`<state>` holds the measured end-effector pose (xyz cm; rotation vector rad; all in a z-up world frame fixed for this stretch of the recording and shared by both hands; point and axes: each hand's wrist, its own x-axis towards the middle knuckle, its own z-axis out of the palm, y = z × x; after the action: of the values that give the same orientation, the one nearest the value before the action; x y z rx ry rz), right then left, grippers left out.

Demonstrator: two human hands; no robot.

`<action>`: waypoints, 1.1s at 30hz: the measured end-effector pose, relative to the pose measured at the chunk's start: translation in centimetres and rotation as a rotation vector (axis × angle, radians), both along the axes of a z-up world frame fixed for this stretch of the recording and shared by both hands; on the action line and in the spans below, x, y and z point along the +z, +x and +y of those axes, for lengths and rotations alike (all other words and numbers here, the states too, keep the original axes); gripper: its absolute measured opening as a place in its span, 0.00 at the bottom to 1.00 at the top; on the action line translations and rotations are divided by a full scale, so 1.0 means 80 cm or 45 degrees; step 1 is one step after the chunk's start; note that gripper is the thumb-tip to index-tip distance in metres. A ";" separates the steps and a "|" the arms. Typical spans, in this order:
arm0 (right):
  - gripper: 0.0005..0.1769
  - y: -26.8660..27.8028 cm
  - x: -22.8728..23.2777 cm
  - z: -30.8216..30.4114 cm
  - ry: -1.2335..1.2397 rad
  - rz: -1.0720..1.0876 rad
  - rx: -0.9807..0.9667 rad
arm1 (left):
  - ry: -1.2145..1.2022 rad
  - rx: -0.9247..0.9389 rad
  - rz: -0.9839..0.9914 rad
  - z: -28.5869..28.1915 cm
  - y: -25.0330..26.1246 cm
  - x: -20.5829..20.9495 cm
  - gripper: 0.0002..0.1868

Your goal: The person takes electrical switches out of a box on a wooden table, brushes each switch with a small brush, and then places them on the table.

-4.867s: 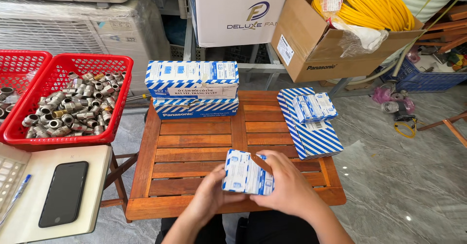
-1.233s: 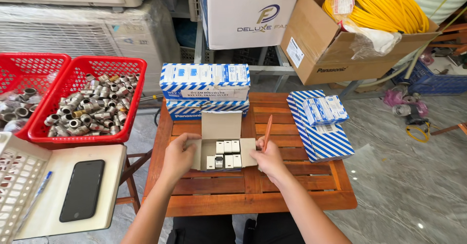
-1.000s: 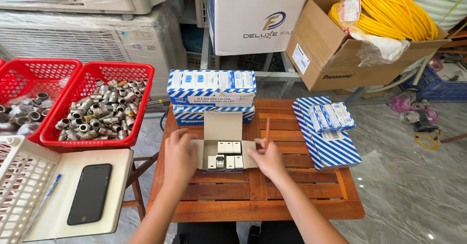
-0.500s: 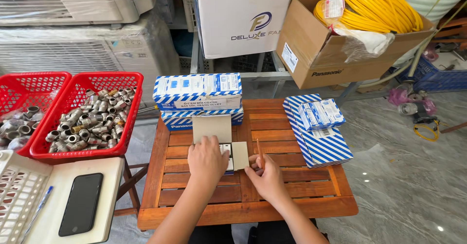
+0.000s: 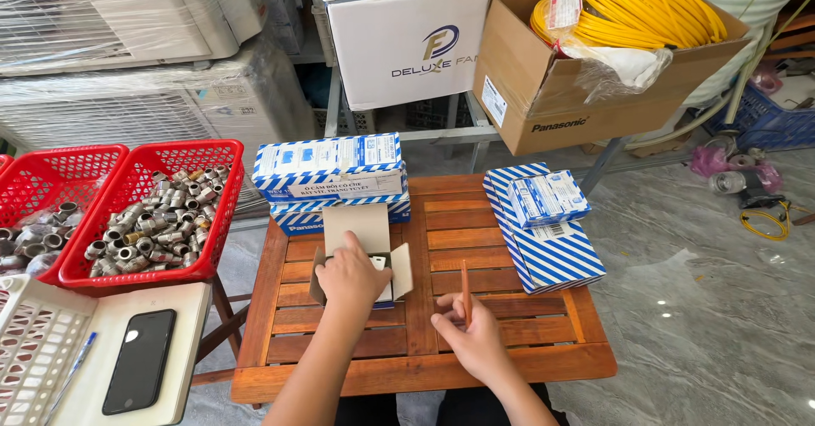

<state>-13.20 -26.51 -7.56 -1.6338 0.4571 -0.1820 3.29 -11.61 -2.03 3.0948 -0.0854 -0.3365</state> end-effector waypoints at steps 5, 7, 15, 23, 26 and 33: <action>0.24 -0.012 -0.014 -0.014 0.356 0.030 -0.045 | -0.045 -0.014 -0.101 0.004 -0.004 0.005 0.37; 0.23 -0.013 -0.011 -0.024 0.481 0.064 -0.073 | -0.083 -0.003 -0.050 0.009 -0.010 0.036 0.38; 0.22 -0.019 -0.030 -0.042 0.885 -0.129 -0.094 | -0.366 -0.045 -0.054 0.049 -0.100 0.084 0.33; 0.21 -0.020 -0.023 -0.042 0.807 -0.104 -0.028 | -0.081 0.103 0.087 0.074 -0.131 -0.027 0.38; 0.22 -0.016 -0.043 -0.045 0.794 -0.163 -0.016 | -0.114 0.144 0.105 0.072 -0.133 -0.008 0.45; 0.20 -0.028 -0.030 -0.039 0.762 -0.221 0.019 | -0.350 -0.178 0.159 0.131 -0.136 0.004 0.57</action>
<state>-15.41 -29.65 -9.93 -1.0244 0.3241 -0.1553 -7.55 -1.16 -1.72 2.7955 -0.3179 -0.4773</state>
